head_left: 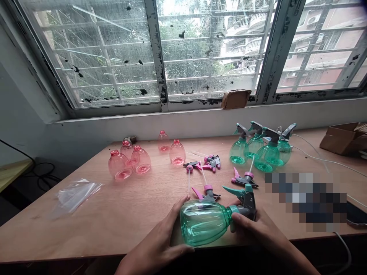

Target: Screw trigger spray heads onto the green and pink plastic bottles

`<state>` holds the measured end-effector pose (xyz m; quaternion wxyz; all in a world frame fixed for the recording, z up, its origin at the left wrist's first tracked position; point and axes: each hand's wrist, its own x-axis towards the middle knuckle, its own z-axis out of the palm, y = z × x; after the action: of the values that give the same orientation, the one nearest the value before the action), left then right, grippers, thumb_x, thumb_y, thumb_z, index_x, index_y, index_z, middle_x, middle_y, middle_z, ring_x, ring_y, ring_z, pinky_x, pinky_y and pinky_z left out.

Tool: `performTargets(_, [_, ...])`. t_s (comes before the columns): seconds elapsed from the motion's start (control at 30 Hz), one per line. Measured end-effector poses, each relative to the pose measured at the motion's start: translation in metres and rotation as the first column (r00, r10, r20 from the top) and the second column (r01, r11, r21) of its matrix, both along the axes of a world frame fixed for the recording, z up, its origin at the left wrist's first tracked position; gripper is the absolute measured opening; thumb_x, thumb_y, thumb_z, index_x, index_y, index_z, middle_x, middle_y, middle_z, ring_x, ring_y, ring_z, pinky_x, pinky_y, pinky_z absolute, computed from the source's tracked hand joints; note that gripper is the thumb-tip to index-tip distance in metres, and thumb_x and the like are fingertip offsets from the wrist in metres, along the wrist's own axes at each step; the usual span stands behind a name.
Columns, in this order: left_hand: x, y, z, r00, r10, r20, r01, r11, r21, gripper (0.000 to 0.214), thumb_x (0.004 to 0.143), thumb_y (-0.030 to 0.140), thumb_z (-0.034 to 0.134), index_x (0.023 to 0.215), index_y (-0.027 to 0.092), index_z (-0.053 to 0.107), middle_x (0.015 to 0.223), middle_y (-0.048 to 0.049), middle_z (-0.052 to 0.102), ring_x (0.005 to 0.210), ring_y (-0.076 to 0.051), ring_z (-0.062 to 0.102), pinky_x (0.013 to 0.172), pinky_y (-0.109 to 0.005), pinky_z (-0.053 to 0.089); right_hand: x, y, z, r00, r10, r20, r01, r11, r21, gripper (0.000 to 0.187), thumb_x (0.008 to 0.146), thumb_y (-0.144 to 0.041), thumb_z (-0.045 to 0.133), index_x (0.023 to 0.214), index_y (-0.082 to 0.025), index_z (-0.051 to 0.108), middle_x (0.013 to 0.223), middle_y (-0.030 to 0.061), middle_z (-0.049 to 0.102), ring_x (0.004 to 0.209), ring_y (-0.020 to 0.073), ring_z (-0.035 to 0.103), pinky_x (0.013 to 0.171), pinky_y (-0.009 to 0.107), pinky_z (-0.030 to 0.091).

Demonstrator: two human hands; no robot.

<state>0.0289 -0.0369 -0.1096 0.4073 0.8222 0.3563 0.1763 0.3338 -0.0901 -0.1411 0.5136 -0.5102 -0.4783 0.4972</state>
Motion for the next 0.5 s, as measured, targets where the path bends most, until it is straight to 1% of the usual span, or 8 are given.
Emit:
performTargets(0.07, [0.0000,-0.0002,-0.0006,1.000,0.000,0.000,0.000,1.000,0.000,0.101,0.092,0.029,0.079,0.168,0.040,0.012,0.177,0.0002,0.020,0.161,-0.032,0.025,0.134,-0.048,0.021,0.0001,0.0001,0.0007,1.000,0.006,0.006,-0.006,1.000,0.003,0.048,0.081,-0.064,0.079,0.085,-0.018,0.068,0.059,0.0015,0.071,0.051,0.0175,0.058,0.051,0.029,0.045])
performTargets(0.13, [-0.0004,0.0000,-0.0004,1.000,0.004,-0.007,-0.004,1.000,-0.006,0.111,0.088,0.030,0.084,0.168,0.041,0.009,0.178,0.0003,0.019,0.162,-0.034,0.022,0.134,-0.050,0.018,0.0003,0.0001,0.0017,0.999,0.021,0.026,-0.021,1.000,0.010,0.048,0.082,-0.065,0.078,0.078,-0.018,0.069,0.058,0.0015,0.069,0.052,0.0174,0.058,0.052,0.029,0.045])
performTargets(0.23, [-0.0023,0.0019,0.0003,0.999,-0.025,0.020,0.025,0.999,-0.020,0.123,0.079,0.045,0.092,0.168,0.041,0.008,0.178,-0.0001,0.017,0.163,-0.037,0.017,0.134,-0.051,0.015,0.0005,0.0002,0.0026,0.997,0.036,0.069,-0.037,0.999,0.014,0.051,0.084,-0.066,0.074,0.067,-0.018,0.067,0.055,0.0010,0.066,0.052,0.0170,0.057,0.052,0.028,0.046])
performTargets(0.27, [-0.0032,0.0028,0.0006,0.998,-0.049,0.044,0.050,0.998,-0.025,0.117,0.082,0.053,0.087,0.168,0.041,0.008,0.178,0.0003,0.016,0.163,-0.037,0.016,0.134,-0.051,0.014,0.0002,0.0001,0.0028,0.997,0.034,0.075,-0.035,0.999,0.012,0.052,0.084,-0.066,0.074,0.067,-0.018,0.068,0.055,0.0011,0.066,0.051,0.0170,0.057,0.052,0.028,0.046])
performTargets(0.33, [-0.0049,0.0046,0.0015,0.991,-0.097,0.096,0.100,0.994,-0.032,0.096,0.095,0.064,0.067,0.168,0.040,0.009,0.179,0.0013,0.015,0.163,-0.035,0.016,0.134,-0.050,0.014,-0.0008,-0.0001,0.0033,0.998,0.020,0.064,-0.020,1.000,0.003,0.050,0.082,-0.067,0.075,0.074,-0.018,0.069,0.055,0.0008,0.067,0.050,0.0173,0.058,0.051,0.028,0.045])
performTargets(0.4, [-0.0059,0.0057,0.0026,0.989,-0.101,0.111,0.106,0.993,-0.043,0.078,0.105,0.063,0.048,0.168,0.040,0.010,0.178,0.0025,0.016,0.163,-0.033,0.016,0.134,-0.048,0.014,-0.0019,-0.0003,0.0042,0.999,0.007,0.039,-0.007,1.000,-0.008,0.050,0.080,-0.067,0.077,0.084,-0.018,0.069,0.055,-0.0001,0.067,0.049,0.0175,0.058,0.050,0.028,0.046])
performTargets(0.43, [-0.0061,0.0060,0.0032,0.990,-0.090,0.105,0.095,0.994,-0.049,0.074,0.107,0.061,0.046,0.168,0.040,0.011,0.178,0.0029,0.017,0.163,-0.032,0.017,0.134,-0.048,0.014,-0.0023,-0.0004,0.0048,0.999,0.005,0.035,-0.004,1.000,-0.013,0.051,0.079,-0.068,0.078,0.085,-0.018,0.069,0.055,-0.0005,0.067,0.048,0.0173,0.057,0.049,0.028,0.046])
performTargets(0.5, [-0.0060,0.0059,0.0038,0.994,-0.073,0.081,0.078,0.995,-0.059,0.075,0.107,0.056,0.051,0.168,0.041,0.012,0.178,0.0030,0.019,0.163,-0.032,0.018,0.134,-0.048,0.015,-0.0024,-0.0005,0.0058,0.999,0.011,0.050,-0.010,1.000,-0.011,0.052,0.079,-0.069,0.077,0.080,-0.018,0.068,0.055,-0.0009,0.065,0.048,0.0166,0.056,0.050,0.028,0.046])
